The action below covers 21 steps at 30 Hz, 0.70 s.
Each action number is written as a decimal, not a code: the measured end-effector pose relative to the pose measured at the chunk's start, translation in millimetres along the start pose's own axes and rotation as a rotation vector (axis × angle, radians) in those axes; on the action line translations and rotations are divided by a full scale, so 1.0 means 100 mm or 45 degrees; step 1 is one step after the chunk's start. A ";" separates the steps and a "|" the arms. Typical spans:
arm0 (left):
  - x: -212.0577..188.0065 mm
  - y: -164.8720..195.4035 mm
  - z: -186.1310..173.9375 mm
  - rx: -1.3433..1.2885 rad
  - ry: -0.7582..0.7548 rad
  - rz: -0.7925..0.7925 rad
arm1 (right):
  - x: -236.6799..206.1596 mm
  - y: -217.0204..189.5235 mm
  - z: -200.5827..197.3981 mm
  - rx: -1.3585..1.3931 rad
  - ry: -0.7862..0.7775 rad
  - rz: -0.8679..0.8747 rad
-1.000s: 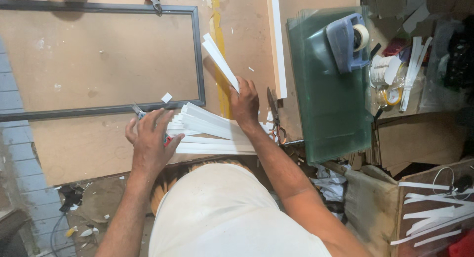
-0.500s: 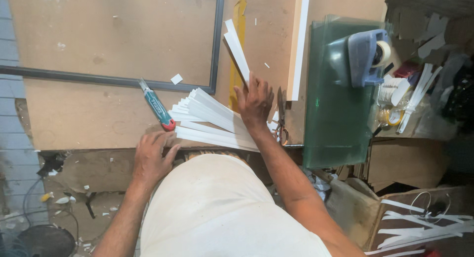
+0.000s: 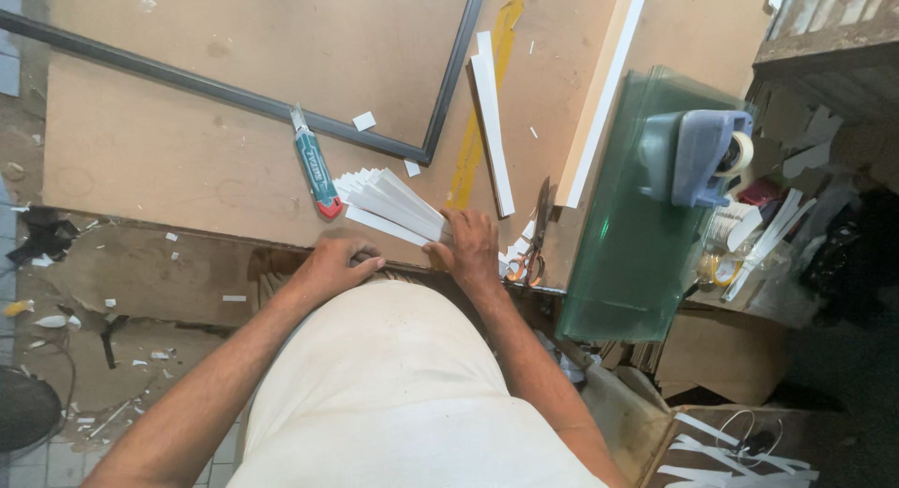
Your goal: The person holds a long white mat board strip on the workbench and cuts small pieces off its end with a utility knife, repeating the cuts to build a pile of small trimmed pieces. They then set the knife aside, take a picture frame, and fit the cut mat board strips into the frame's inner edge, pressing them into place around the frame.
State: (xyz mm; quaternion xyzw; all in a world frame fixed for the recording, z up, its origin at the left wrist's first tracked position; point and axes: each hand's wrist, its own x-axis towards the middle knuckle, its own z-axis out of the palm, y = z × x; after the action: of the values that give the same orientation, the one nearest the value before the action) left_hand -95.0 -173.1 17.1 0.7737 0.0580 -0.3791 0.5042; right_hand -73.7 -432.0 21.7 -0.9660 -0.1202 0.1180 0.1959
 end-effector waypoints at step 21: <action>0.13 -0.18 0.02 -0.578 0.001 -0.217 | -0.11 0.03 -0.30 0.349 -0.365 0.124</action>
State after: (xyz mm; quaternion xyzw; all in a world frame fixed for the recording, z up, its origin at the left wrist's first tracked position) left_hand -95.2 -169.9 -4.9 0.6329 0.2070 -0.3973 0.6314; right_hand -75.4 -448.4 49.4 -0.9083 -0.0827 0.2789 0.3006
